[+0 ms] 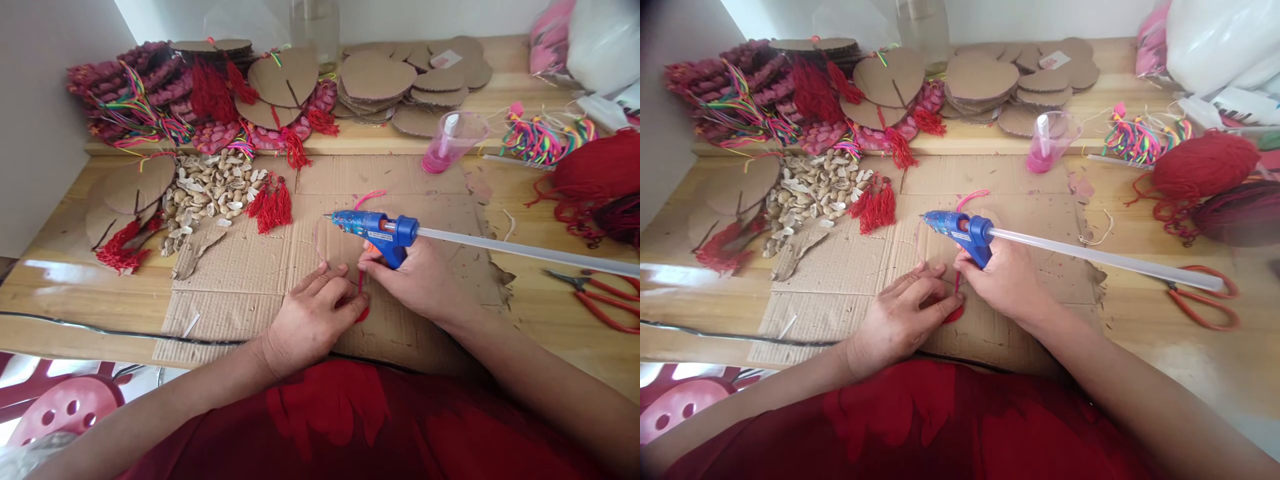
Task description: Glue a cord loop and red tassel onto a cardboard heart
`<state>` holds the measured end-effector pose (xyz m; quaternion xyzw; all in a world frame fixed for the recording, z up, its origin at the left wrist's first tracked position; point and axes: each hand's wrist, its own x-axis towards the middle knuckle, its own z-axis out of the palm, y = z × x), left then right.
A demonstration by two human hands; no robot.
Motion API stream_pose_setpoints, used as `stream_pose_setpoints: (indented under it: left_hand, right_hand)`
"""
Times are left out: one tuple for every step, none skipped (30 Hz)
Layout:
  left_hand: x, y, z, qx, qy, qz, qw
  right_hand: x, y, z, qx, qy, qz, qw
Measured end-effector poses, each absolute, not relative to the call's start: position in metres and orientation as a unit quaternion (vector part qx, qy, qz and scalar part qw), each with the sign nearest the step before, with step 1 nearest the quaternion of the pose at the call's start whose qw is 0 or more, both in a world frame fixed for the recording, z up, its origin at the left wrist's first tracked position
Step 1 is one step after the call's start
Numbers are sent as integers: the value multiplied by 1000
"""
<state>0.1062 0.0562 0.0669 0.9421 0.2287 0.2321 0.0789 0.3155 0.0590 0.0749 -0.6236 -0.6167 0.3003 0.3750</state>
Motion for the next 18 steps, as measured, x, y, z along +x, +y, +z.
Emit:
stream_pose_setpoints:
  left_hand:
    - [106, 56, 67, 943, 228, 230, 79]
    - [106, 57, 67, 944, 228, 228, 78]
    - [106, 57, 67, 944, 227, 227, 78]
    - [105, 57, 67, 944, 228, 227, 78]
    - [105, 57, 67, 943, 230, 228, 77]
    - [105, 57, 67, 942, 232, 229, 77]
    - [105, 57, 67, 942, 234, 229, 77]
    - [105, 57, 67, 941, 236, 229, 75]
    - [105, 57, 67, 942, 237, 227, 74]
    - [104, 57, 67, 942, 237, 226, 72]
    - [104, 57, 67, 943, 236, 225, 71]
    - [104, 57, 66, 943, 235, 224, 70]
    - [104, 57, 66, 944, 234, 224, 69]
    - [104, 57, 66, 944, 234, 222, 70]
    - [104, 57, 66, 944, 234, 222, 71]
    - [103, 58, 66, 944, 233, 221, 71]
    - [103, 58, 66, 945, 232, 221, 71]
    - [103, 58, 66, 945, 231, 221, 69]
  right_hand:
    - [315, 59, 75, -625, -616, 300, 374]
    - [315, 58, 75, -628, -614, 299, 373]
    - [315, 58, 75, -630, -613, 299, 373]
    - [315, 58, 75, -630, -612, 298, 373]
    - [315, 58, 75, -628, -613, 297, 375]
    - [315, 57, 75, -626, -615, 295, 377]
    - [315, 57, 75, -624, -618, 292, 379]
    - [315, 57, 75, -623, -619, 289, 381]
    - [315, 57, 74, -623, -619, 287, 382]
    - [315, 56, 74, -624, -619, 286, 381]
    - [315, 56, 74, -627, -618, 286, 379]
    - [315, 56, 73, -630, -616, 286, 377]
    - [315, 56, 73, -634, -615, 284, 374]
    - [315, 56, 73, -638, -615, 282, 368]
    - [315, 56, 73, -641, -615, 279, 364]
    - [315, 56, 73, -644, -615, 276, 361]
    - [314, 56, 73, -645, -616, 273, 359]
    - [314, 56, 74, -645, -618, 271, 358]
